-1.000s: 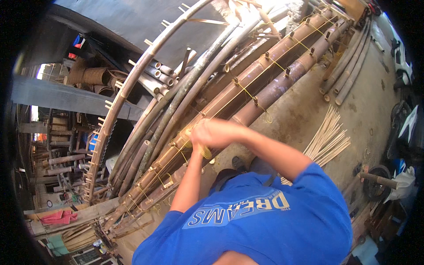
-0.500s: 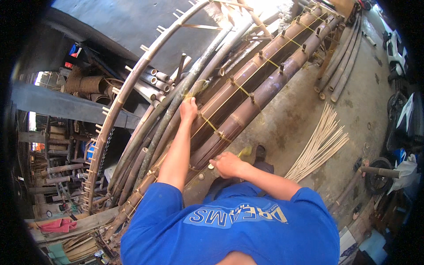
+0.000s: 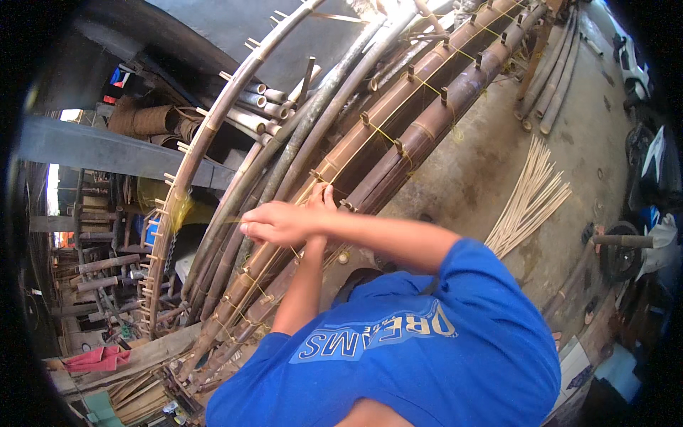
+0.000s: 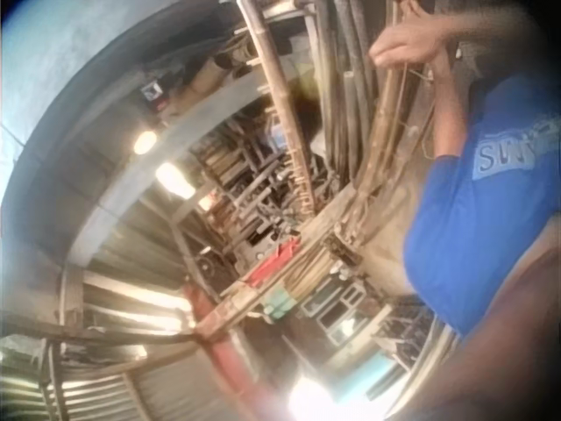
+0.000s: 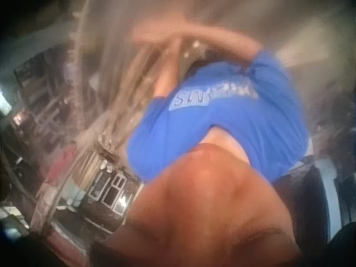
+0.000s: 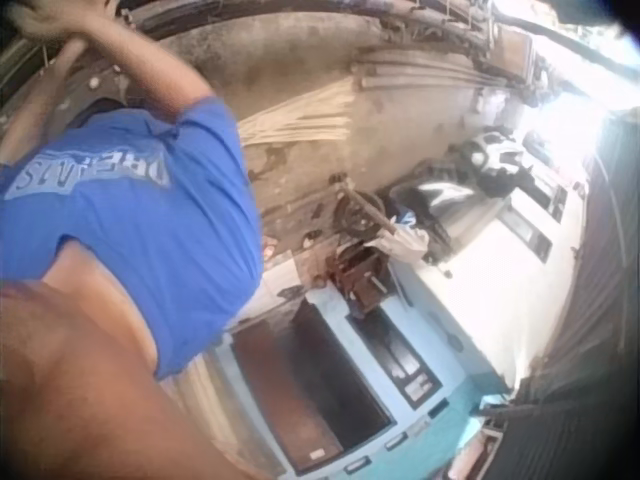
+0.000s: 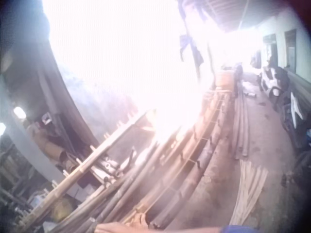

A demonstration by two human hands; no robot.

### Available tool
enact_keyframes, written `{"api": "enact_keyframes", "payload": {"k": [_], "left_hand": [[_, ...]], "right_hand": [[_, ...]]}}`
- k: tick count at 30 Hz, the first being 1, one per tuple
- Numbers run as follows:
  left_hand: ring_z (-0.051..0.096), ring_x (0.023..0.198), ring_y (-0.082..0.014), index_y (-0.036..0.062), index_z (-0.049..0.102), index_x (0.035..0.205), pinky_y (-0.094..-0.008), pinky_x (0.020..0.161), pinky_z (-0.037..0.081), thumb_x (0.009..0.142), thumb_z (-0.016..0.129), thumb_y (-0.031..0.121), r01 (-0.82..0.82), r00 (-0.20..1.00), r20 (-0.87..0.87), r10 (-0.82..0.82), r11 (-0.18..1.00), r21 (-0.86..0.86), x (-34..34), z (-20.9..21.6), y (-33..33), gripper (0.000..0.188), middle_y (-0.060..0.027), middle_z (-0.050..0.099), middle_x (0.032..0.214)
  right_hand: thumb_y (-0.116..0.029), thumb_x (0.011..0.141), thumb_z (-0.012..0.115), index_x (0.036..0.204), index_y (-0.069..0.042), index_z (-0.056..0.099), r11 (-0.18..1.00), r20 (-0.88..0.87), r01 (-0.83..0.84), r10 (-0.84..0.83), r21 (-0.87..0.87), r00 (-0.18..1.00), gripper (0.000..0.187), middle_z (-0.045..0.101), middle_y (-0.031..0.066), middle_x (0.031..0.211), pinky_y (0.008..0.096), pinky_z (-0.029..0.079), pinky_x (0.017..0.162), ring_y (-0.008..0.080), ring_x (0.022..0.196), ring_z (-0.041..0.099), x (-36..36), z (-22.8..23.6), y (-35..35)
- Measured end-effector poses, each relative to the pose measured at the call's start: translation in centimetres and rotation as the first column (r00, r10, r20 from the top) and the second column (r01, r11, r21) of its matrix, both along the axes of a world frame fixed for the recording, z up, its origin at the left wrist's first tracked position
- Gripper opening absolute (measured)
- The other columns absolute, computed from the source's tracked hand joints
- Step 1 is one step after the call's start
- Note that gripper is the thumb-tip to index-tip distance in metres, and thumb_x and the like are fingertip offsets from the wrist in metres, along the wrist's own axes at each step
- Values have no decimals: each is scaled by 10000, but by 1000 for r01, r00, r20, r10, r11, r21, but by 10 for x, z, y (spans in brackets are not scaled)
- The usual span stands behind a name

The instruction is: The person sits on the floor and gathers thin bamboo strips, aligns them into a bundle, and then ties the bundle with yellow string. The person then places the tied bundle onto a nearby rack.

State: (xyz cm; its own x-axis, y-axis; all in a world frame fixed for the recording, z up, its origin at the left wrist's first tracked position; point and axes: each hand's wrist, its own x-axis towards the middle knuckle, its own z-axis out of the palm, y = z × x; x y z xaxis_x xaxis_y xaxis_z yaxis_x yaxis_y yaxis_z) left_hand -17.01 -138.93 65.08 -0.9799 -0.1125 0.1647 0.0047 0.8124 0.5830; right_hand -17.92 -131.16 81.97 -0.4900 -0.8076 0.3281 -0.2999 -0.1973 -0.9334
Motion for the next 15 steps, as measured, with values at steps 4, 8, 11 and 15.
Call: {"api": "enact_keyframes", "payload": {"k": [4,8,11,15], "left_hand": [[631,997,-358,147,645,1226,-577,870,307,1027,425,339,-4,986,-168,-10,997,-79,-1,-27,-14,353,-192,699,1027],[633,960,-333,148,664,1158,-447,879,283,1025,435,356,-25,999,22,23,997,79,1,6,21,337,-148,705,959],[633,888,-269,150,682,1074,-425,844,295,1014,476,327,-58,998,38,58,998,1,3,-8,-10,279,-109,705,920],[635,773,-198,107,695,999,-357,775,357,1018,505,272,-67,997,-40,65,996,-54,-4,0,16,253,-65,702,842]], "right_hand": [[-762,905,362,1159,-73,712,487,-510,463,-41,741,859,813,655,218,1214,474,454,965,336,1102,639,-89,-28,-2],[-503,956,492,923,17,702,818,-6,194,-227,542,974,561,711,160,880,378,494,789,246,871,662,-111,-83,49],[-302,946,506,817,30,629,971,109,139,-162,193,981,377,654,216,766,428,500,706,322,688,623,-55,-33,62],[-252,932,568,605,-51,582,937,-534,273,-120,217,837,384,599,189,621,446,488,871,338,670,634,45,-160,119]]}}
